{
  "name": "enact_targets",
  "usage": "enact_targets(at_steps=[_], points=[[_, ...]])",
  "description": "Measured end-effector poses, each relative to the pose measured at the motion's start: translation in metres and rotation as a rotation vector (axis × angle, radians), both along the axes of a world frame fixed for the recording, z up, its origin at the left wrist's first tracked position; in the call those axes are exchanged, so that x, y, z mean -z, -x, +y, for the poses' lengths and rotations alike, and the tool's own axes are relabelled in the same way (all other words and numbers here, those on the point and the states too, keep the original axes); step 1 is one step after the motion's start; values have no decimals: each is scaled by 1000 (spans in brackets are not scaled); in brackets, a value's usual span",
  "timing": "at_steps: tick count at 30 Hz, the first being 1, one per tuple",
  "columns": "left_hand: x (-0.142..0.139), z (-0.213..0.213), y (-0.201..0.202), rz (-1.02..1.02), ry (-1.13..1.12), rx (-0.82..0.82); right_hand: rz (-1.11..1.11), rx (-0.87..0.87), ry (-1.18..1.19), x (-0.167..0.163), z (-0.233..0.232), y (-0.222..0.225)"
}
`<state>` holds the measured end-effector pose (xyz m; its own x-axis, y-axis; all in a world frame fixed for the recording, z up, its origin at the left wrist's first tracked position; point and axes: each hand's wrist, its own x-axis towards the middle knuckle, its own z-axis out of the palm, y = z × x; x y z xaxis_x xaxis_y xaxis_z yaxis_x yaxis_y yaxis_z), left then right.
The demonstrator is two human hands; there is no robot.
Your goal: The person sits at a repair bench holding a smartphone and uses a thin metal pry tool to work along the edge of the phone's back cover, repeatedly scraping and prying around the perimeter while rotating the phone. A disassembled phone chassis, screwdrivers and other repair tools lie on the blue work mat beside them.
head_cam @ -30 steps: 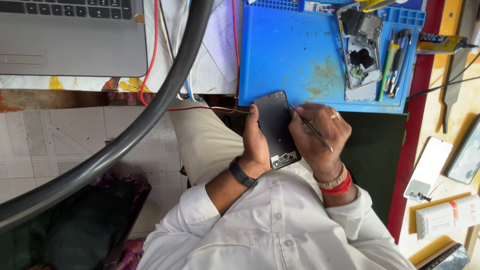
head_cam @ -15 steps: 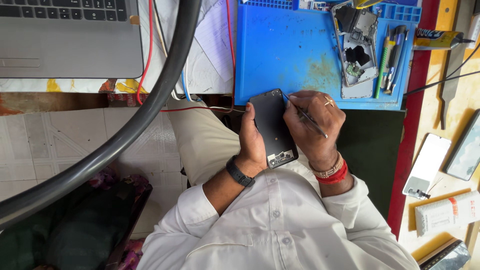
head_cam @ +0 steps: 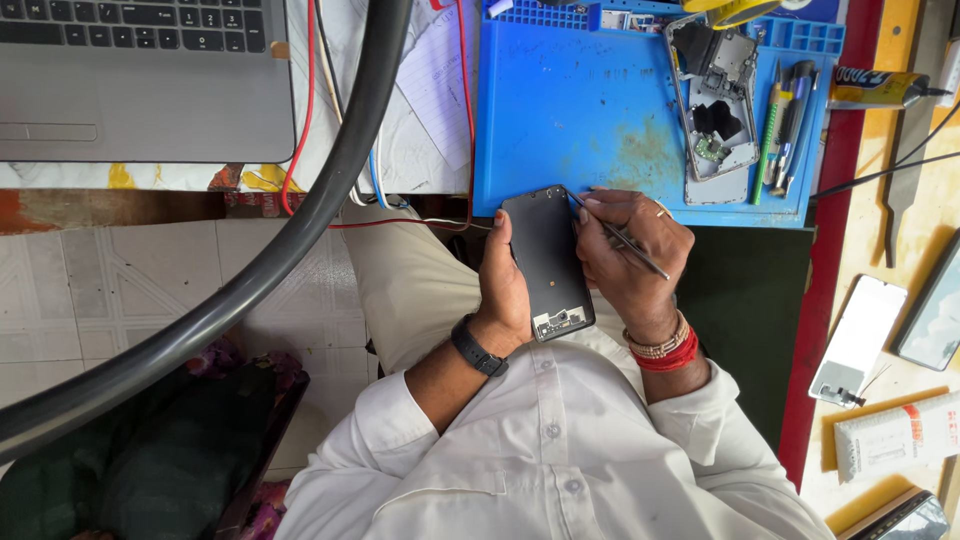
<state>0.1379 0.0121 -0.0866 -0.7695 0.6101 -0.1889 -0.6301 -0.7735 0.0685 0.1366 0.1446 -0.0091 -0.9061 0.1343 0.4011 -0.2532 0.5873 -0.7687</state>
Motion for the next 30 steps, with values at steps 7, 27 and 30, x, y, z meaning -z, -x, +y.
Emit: enact_targets(at_steps=[7,27,30], points=[[-2,-1,3,1,-72,17,29,-43,66,15,5,3],[-7,-4,4,-25,94,14,72,-92,-2,10,4,8],[-7,-5,6,-52,129,22,52,-95,23,13,5,8]])
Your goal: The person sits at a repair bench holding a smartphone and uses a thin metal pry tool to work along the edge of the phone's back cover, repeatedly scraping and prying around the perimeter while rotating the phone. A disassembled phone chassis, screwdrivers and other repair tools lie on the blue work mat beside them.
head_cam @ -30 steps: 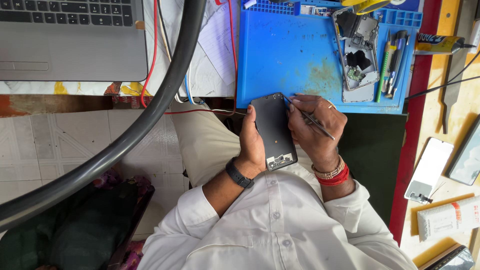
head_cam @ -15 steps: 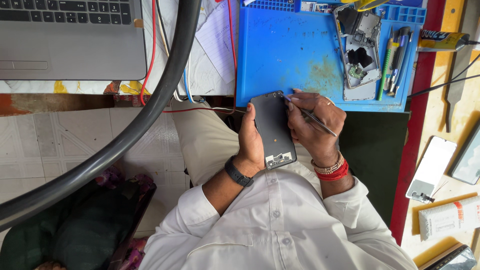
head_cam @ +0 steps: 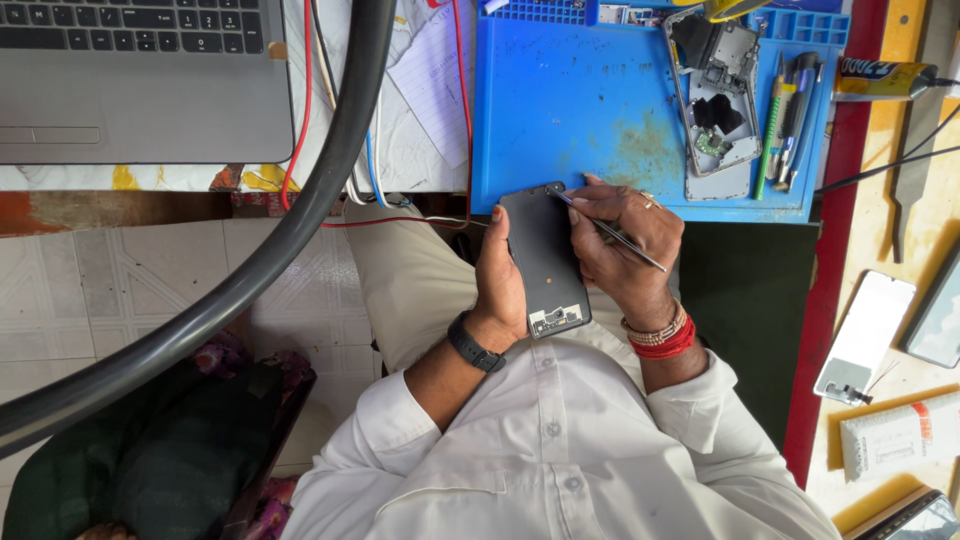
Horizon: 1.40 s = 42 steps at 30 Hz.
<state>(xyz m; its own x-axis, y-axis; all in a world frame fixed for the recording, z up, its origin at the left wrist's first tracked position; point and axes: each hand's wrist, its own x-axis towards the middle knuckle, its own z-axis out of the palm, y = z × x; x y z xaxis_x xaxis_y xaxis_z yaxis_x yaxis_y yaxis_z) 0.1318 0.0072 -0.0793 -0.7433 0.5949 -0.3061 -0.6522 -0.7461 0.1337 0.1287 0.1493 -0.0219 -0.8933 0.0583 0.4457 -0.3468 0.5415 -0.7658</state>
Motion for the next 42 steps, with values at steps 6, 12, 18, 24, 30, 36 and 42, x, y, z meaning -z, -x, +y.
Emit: enact_targets(at_steps=[6,12,18,24,30,36,42], points=[[4,1,-3,80,-158,12,26,14,46,3,0,-1],[5,0,-2,80,-123,25,39,42,48,3,-1,0],[1,0,-2,59,-109,23,23,58,53,5,-1,1],[3,-1,0,67,-141,43,-54,54,53,6,0,-1],[6,0,0,40,-111,62,-101,31,91,7,2,-2],[6,-1,0,17,-60,101,-150,33,482,-5,10,0],[6,-1,2,6,-13,112,-51,-126,171,-32,14,21]])
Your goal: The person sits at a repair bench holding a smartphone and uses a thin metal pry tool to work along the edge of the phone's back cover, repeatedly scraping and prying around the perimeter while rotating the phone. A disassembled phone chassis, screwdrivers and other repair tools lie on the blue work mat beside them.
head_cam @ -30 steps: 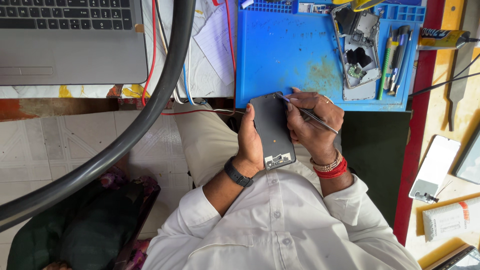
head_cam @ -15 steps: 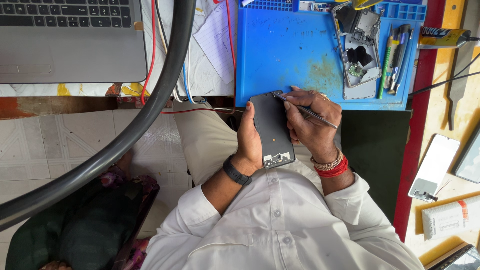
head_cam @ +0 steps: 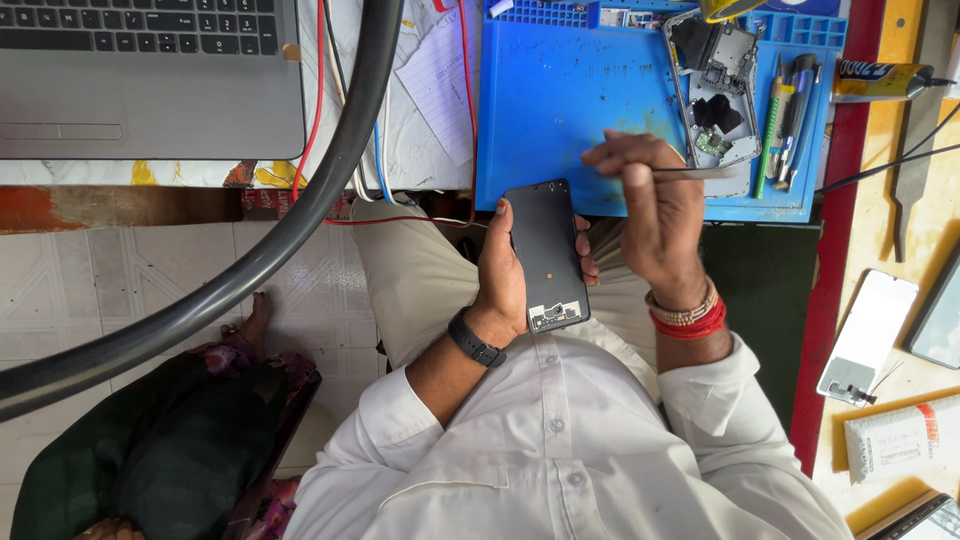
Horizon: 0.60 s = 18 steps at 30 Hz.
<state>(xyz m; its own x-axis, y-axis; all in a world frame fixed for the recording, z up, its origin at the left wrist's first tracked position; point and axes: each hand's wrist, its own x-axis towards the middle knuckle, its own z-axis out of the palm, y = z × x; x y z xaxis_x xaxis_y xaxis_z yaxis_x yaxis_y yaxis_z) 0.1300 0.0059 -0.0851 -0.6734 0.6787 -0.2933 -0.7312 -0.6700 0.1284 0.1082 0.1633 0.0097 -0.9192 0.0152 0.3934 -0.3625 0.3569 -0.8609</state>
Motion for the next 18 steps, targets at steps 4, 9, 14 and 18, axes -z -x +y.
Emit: enact_targets(at_steps=[4,9,14,18], points=[[0,0,2,3,7,13,-102,-65,-437,-14,3,16],[0,-1,2,32,15,6,-40,-208,-597,-19,1,28],[-4,-1,3,55,45,-5,105,-249,-868,-28,-1,32],[-10,-2,3,56,89,-11,252,-274,-1102,-33,-3,31]])
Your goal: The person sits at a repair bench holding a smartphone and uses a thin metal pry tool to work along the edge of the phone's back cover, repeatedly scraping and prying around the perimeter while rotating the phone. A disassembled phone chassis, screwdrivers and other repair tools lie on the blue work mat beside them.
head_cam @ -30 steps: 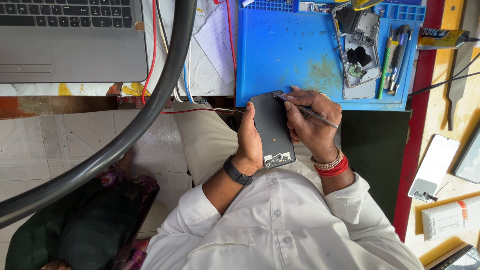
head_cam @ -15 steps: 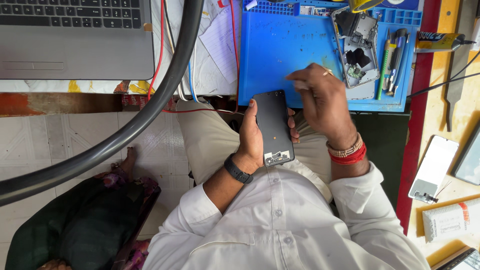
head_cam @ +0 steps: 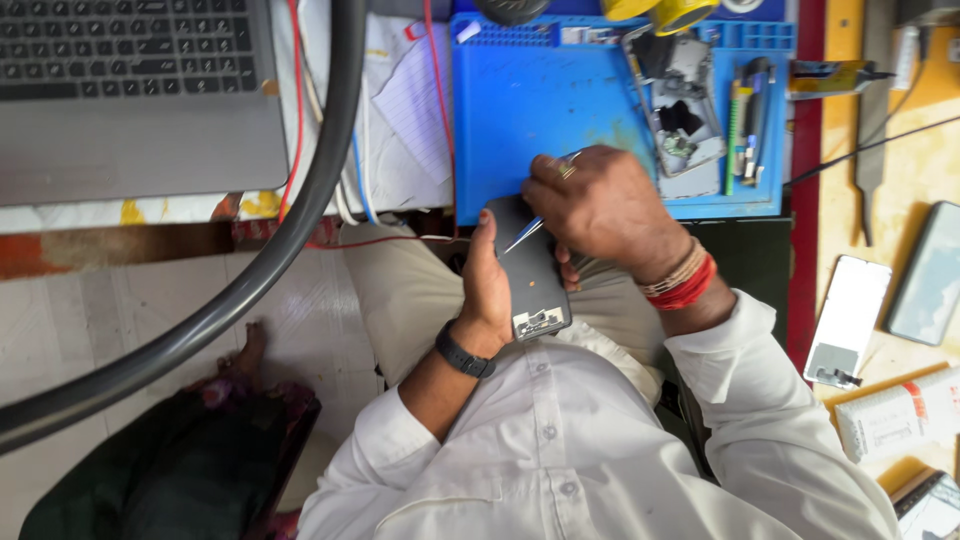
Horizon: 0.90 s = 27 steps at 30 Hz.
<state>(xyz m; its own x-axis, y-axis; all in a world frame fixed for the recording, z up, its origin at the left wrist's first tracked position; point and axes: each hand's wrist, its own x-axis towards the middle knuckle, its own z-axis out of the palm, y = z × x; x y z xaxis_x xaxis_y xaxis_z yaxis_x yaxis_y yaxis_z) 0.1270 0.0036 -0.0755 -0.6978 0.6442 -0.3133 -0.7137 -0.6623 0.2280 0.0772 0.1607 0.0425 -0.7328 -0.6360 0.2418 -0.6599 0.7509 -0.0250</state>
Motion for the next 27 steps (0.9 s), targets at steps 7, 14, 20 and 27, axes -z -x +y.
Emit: enact_targets(at_steps=[7,14,20,27], points=[[0,0,2,-57,-2,41,93,-35,-46,9,2,-5],[1,0,1,-36,-52,15,50,39,142,22,5,-6],[1,-1,1,-49,-100,19,-7,184,336,33,19,-17],[5,-1,2,-55,-82,32,14,466,479,38,42,-22]])
